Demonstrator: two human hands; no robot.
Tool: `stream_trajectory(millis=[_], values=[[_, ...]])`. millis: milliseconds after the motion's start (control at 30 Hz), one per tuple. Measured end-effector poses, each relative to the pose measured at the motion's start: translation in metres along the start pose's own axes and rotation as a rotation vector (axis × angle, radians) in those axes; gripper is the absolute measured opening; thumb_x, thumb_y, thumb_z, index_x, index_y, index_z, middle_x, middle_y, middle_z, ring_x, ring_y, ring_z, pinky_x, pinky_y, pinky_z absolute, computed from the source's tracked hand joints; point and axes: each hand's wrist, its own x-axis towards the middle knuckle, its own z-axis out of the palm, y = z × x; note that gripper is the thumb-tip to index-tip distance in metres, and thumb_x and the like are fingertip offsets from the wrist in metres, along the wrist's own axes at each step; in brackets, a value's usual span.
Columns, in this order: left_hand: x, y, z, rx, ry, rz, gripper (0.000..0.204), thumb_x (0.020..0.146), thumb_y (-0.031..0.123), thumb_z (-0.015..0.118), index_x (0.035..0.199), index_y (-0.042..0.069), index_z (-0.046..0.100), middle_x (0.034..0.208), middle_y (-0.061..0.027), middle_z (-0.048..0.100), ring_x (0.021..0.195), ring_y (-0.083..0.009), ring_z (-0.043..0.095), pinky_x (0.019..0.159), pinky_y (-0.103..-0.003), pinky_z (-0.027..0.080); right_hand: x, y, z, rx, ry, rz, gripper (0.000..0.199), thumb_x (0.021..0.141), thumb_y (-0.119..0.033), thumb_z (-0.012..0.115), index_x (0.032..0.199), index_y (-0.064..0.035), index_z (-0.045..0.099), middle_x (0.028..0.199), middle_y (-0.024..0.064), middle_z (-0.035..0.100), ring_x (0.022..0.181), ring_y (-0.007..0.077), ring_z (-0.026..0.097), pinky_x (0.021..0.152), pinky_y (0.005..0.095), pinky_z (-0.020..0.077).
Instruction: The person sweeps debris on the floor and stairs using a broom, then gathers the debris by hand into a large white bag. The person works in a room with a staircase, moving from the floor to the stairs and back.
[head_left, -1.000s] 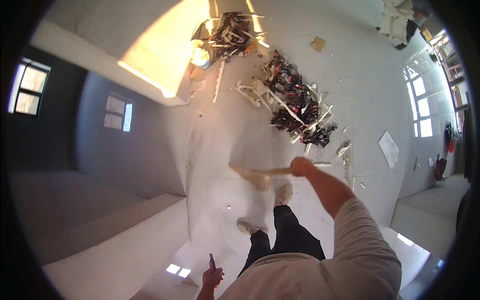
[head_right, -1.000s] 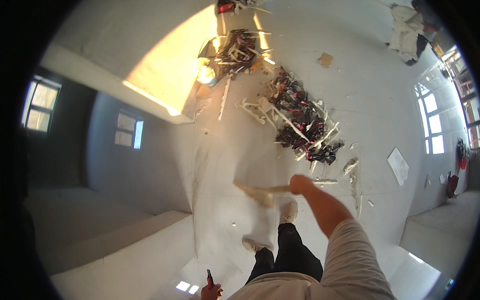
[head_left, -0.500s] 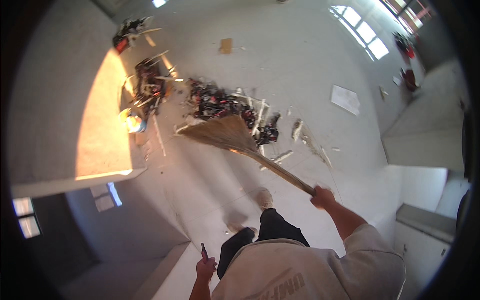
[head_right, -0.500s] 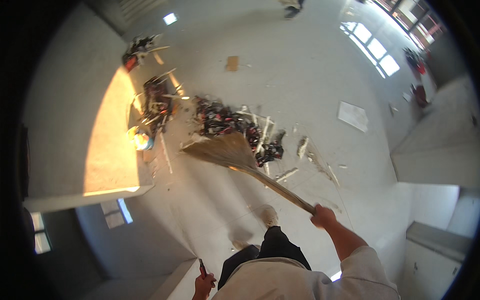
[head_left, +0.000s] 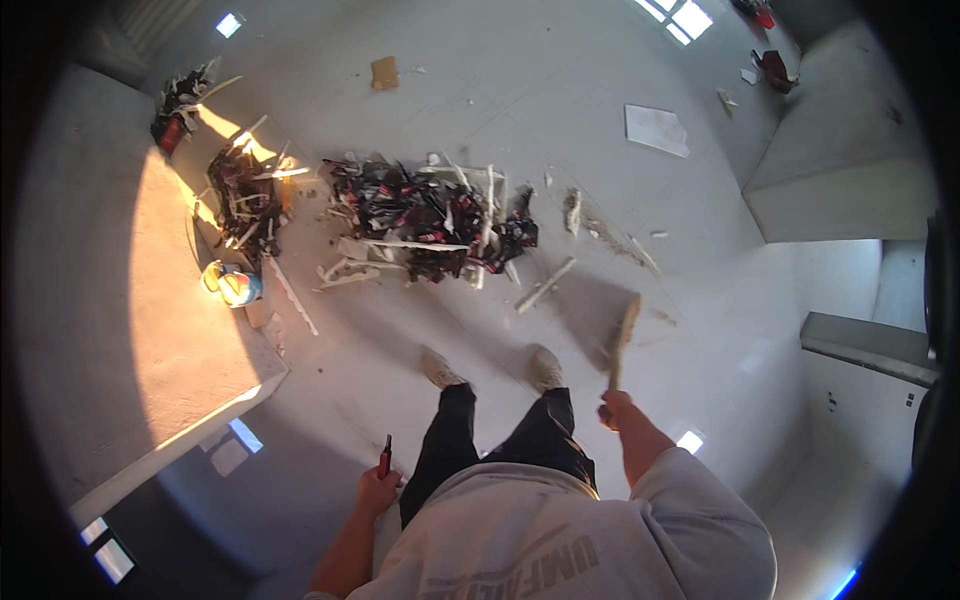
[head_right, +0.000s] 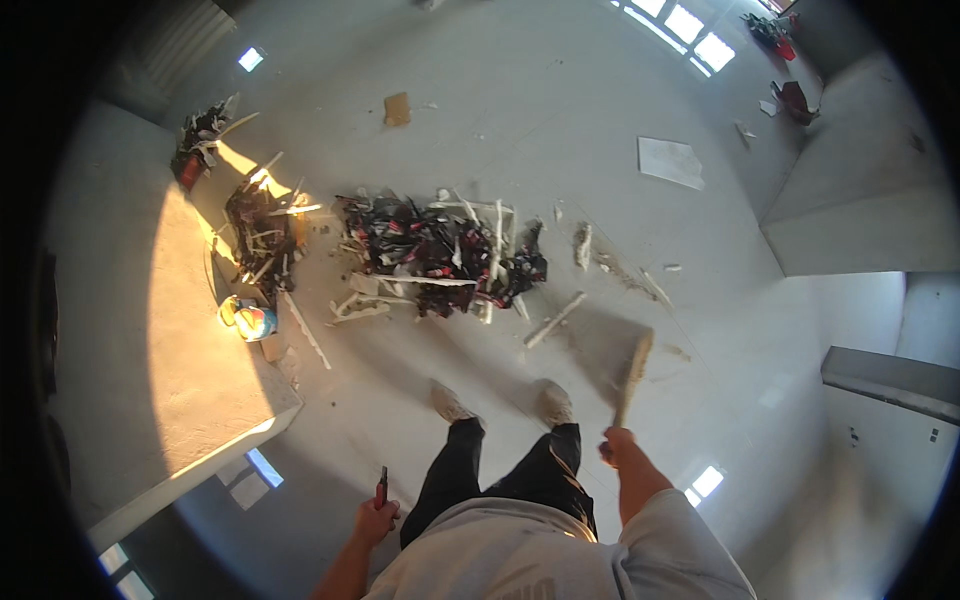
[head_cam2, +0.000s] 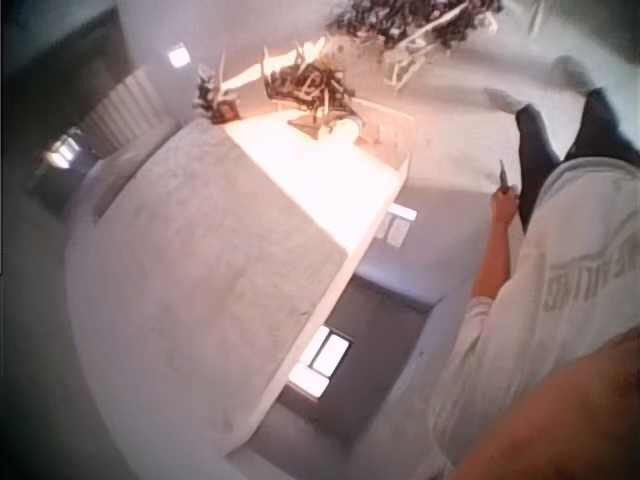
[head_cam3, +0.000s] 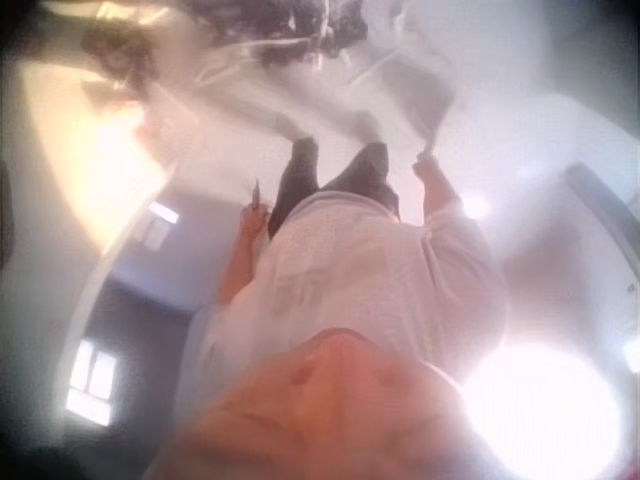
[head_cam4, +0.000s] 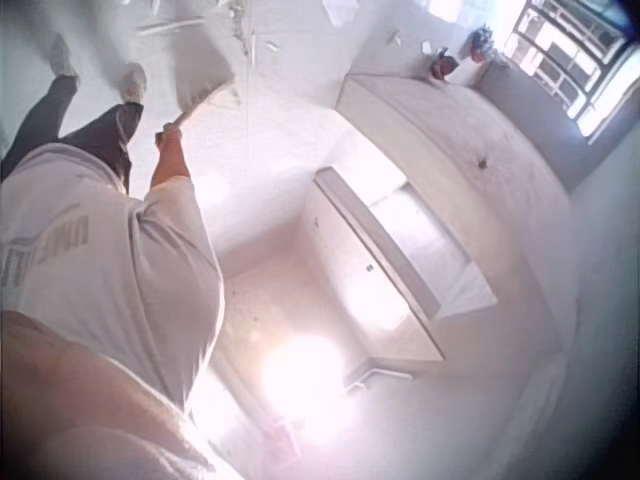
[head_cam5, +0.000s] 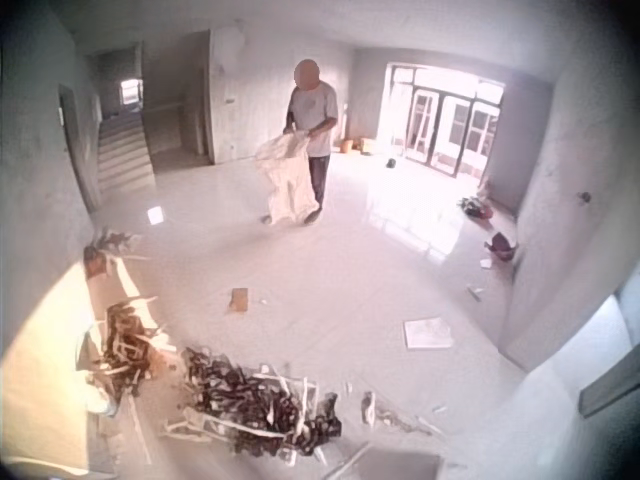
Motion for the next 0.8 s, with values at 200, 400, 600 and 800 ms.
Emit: stream_trajectory(millis=[200,400,600,800], values=[[0.049,-0.046,-0.239,-0.143,0.088,-0.048,0.030,0.084,0.029,0.069,0.080,0.000,0.065,0.067,-0.0067,0.063,0.053,-0.0141,0.056,0.050,-0.031,0.046,-0.239,0.070,0.428,0.014,-0.319,-0.074,0.011,0.086,-0.013,0.062,0.087,-0.0080,0.053,0.060,0.0070,0.049,0.047,0.0195,0.051,0.040,0.0348,0.0425],[0.062,-0.111,-0.386,-0.289,0.087,-0.096,0.023,0.084,0.024,0.069,0.081,0.001,0.064,0.067,-0.0059,0.061,0.053,-0.0144,0.055,0.049,-0.031,0.045,-0.382,0.091,0.726,-0.134,-0.567,-0.106,0.014,0.088,-0.017,0.059,0.083,-0.0074,0.051,0.062,0.0081,0.054,0.050,0.0191,0.056,0.039,0.0331,0.0429],[0.046,-0.133,-0.432,-0.338,0.114,-0.153,0.021,0.084,0.022,0.069,0.083,0.001,0.064,0.068,-0.0056,0.061,0.054,-0.0149,0.056,0.049,-0.030,0.046,-0.461,0.055,0.811,-0.355,-0.844,-0.116,0.021,0.092,-0.023,0.059,0.077,-0.0124,0.048,0.058,0.0020,0.047,0.047,0.0144,0.049,0.037,0.0290,0.0361],[0.009,-0.083,-0.394,-0.213,0.084,-0.133,0.029,0.085,0.024,0.067,0.085,-0.005,0.065,0.074,-0.0129,0.067,0.053,-0.0179,0.060,0.050,-0.033,0.050,-0.463,0.001,0.589,-0.897,-0.456,-0.693,0.039,0.082,-0.035,0.067,0.104,-0.0028,0.060,0.077,0.0127,0.065,0.061,0.0244,0.065,0.056,0.0381,0.0525]])
